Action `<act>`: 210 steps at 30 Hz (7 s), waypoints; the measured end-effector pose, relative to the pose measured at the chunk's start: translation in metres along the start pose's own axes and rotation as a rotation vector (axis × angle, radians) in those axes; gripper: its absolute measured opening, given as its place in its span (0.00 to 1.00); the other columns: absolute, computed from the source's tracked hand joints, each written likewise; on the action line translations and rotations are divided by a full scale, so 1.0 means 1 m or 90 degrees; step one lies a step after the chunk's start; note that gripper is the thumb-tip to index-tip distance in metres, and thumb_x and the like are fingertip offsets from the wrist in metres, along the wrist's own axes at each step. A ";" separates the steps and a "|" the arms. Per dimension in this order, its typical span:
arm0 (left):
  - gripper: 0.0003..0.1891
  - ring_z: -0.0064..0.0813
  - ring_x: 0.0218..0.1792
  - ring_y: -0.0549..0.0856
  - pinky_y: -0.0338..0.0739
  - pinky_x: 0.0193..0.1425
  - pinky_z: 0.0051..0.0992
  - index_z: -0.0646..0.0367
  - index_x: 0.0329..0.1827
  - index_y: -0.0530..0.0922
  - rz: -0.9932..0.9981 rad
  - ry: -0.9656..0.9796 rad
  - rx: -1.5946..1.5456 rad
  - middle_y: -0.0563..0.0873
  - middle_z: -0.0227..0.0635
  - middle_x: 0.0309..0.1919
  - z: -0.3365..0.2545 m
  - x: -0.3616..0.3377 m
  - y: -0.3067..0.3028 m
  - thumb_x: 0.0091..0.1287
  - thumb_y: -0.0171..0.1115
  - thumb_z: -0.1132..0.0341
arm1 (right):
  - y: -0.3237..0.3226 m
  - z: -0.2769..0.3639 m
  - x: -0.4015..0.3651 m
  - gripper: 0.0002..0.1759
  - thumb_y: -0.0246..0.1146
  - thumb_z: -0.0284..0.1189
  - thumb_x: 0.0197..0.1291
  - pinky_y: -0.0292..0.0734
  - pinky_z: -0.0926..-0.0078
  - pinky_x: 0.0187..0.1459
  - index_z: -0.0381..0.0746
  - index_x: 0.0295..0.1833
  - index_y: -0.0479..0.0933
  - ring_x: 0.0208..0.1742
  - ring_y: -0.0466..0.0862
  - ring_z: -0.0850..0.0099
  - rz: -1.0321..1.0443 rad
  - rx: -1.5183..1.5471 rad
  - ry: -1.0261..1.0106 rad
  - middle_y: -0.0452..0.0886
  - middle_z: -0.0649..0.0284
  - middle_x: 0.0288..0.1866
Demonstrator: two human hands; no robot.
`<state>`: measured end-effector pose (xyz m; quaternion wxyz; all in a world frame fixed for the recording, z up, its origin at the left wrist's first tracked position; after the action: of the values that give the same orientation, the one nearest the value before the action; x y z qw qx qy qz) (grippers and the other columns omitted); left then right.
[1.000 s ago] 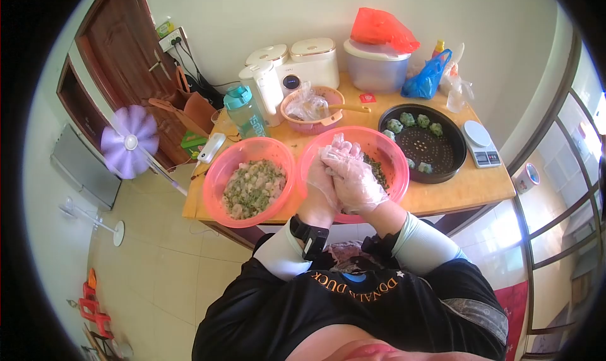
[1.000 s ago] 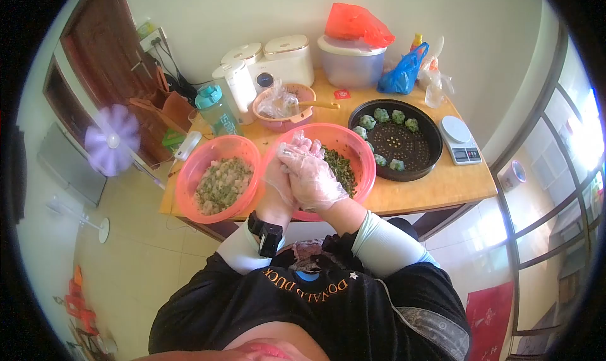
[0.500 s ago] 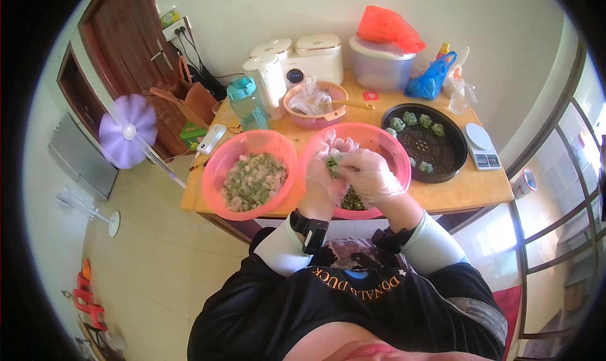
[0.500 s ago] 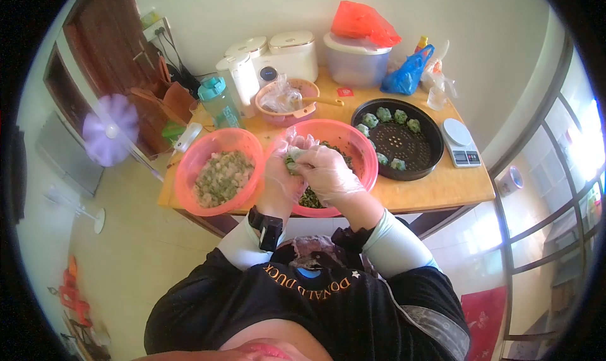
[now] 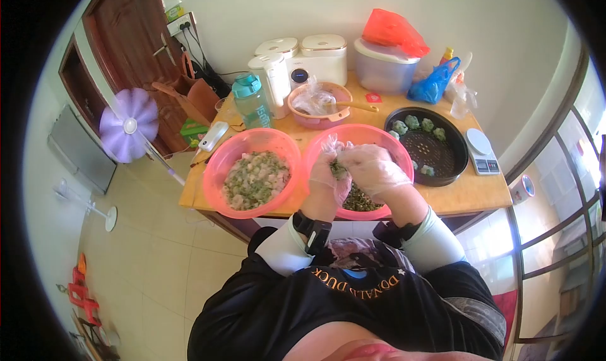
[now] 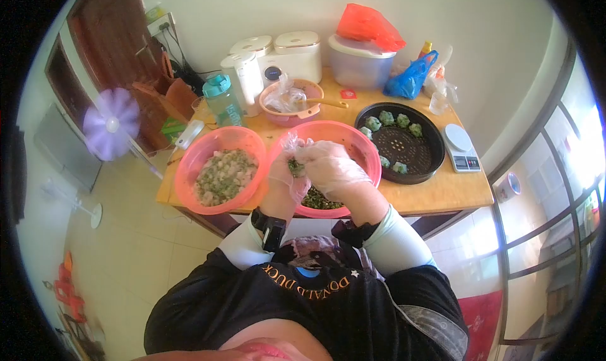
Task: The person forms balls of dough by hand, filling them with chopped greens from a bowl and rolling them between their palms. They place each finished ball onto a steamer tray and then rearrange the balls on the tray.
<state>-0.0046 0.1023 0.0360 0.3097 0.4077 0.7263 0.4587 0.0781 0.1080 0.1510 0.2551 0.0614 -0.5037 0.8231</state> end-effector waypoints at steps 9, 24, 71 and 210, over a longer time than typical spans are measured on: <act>0.16 0.40 0.53 0.85 0.83 0.59 0.42 0.59 0.61 0.74 0.074 -0.034 -0.026 0.83 0.43 0.51 0.004 0.001 0.004 0.71 0.51 0.72 | 0.003 -0.005 -0.001 0.18 0.65 0.28 0.54 0.77 0.55 0.52 0.41 0.52 0.83 0.49 0.81 0.46 -0.051 0.103 0.043 0.81 0.47 0.48; 0.17 0.40 0.53 0.83 0.79 0.63 0.40 0.58 0.56 0.74 0.058 -0.010 -0.049 0.83 0.39 0.48 -0.009 0.003 -0.003 0.78 0.45 0.55 | 0.006 0.014 -0.008 0.18 0.63 0.33 0.58 0.75 0.48 0.60 0.40 0.54 0.83 0.57 0.81 0.42 -0.143 -0.082 -0.059 0.83 0.46 0.52; 0.06 0.36 0.42 0.88 0.82 0.49 0.31 0.60 0.42 0.86 0.441 0.375 0.885 0.88 0.40 0.42 0.000 -0.014 0.100 0.63 0.65 0.72 | 0.065 -0.076 0.000 0.40 0.44 0.66 0.71 0.78 0.63 0.51 0.38 0.43 0.80 0.45 0.82 0.62 -0.066 1.536 0.108 0.85 0.59 0.38; 0.32 0.39 0.62 0.80 0.74 0.67 0.38 0.64 0.64 0.75 0.549 0.522 1.146 0.74 0.45 0.66 -0.006 -0.066 0.116 0.56 0.77 0.68 | 0.060 -0.054 -0.022 0.47 0.40 0.68 0.70 0.72 0.53 0.68 0.37 0.71 0.68 0.64 0.78 0.54 -0.267 1.498 0.255 0.77 0.52 0.67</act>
<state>0.0571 0.0701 0.1497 -0.5581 0.5226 0.6405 -0.0716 0.0768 0.1249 0.0692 0.2450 0.2076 0.6208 0.7151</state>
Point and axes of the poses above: each hand's wrist, its own x-axis towards the middle knuckle, its own y-axis out of the palm, z = x × y, the point moved 9 cm from there along x, towards the middle knuckle
